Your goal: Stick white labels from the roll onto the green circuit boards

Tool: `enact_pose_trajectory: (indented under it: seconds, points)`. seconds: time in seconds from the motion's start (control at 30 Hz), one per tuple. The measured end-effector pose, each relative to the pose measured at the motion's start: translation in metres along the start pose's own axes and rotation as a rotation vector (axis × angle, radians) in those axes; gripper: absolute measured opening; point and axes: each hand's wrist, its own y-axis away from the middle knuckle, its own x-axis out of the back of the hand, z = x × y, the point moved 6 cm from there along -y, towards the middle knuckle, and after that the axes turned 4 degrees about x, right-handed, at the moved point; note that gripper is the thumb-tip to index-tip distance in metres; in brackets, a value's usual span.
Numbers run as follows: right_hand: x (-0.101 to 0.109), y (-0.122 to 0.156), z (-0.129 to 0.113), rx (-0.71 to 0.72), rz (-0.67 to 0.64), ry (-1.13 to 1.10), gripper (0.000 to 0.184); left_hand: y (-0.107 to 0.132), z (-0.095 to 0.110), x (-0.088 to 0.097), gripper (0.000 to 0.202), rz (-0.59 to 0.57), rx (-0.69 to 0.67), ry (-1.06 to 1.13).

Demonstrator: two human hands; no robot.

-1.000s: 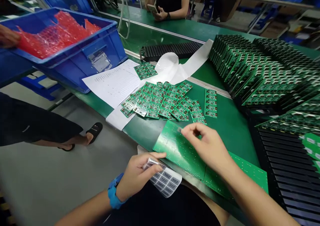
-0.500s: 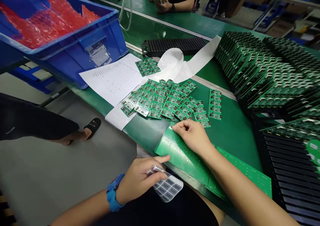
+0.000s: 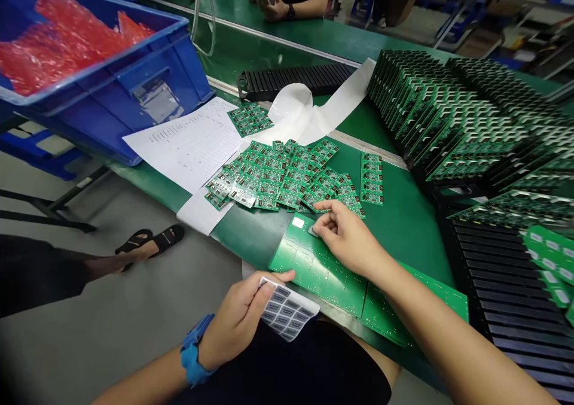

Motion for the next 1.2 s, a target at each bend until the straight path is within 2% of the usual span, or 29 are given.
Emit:
enact_pose_trajectory:
  seconds: [0.17,0.23,0.3,0.37,0.4,0.43,0.57,0.63,0.73,0.83,0.93,1.0,1.1,1.2]
  points:
    - [-0.009,-0.001,0.001,0.058,0.061,0.199,0.029,0.002,0.000,-0.002,0.031,0.013,0.018,0.047]
    - [-0.012,0.004,-0.004,0.153,0.095,0.357,0.024,0.002,0.000,-0.002,0.031,0.027,0.021,0.066]
    - [-0.013,0.015,-0.015,0.290,0.188,0.502,0.020,0.003,0.000,-0.002,0.032,0.044,0.027,0.067]
    - [-0.011,0.031,-0.028,0.381,0.304,0.528,0.021,0.003,0.002,-0.001,0.032,0.060,0.025,0.050]
    - [-0.011,0.039,-0.033,0.391,0.315,0.484,0.022,0.004,0.004,-0.001,0.032,0.068,0.018,0.037]
    - [-0.013,0.045,-0.037,0.382,0.276,0.411,0.023,0.004,0.005,-0.001,0.032,0.077,0.005,0.019]
    - [-0.037,0.064,-0.051,0.275,-0.078,0.070,0.016,0.008,0.012,0.000,0.032,0.123,-0.080,-0.079]
    - [-0.044,0.069,-0.055,0.205,-0.128,-0.040,0.013,0.009,0.014,-0.002,0.034,0.129,-0.122,-0.106]
    - [-0.047,0.075,-0.054,0.099,-0.106,-0.116,0.012,0.008,0.012,-0.006,0.039,0.116,-0.161,-0.133]
    - [-0.034,0.077,-0.045,0.043,-0.039,-0.145,0.018,0.008,0.010,-0.007,0.043,0.140,-0.166,-0.188]
    - [0.001,0.068,-0.022,-0.032,0.079,-0.118,0.022,0.007,0.009,-0.011,0.033,0.084,-0.158,-0.157]
    - [0.025,0.056,0.000,-0.115,0.133,-0.011,0.025,0.006,0.010,-0.013,0.026,0.042,-0.173,-0.143]
    - [0.040,0.036,0.021,-0.184,0.071,0.140,0.028,0.004,0.010,-0.014,0.024,0.027,-0.164,-0.183]
    - [0.033,0.024,0.026,-0.187,-0.007,0.174,0.028,0.000,0.007,-0.015,0.022,0.023,-0.117,-0.213]
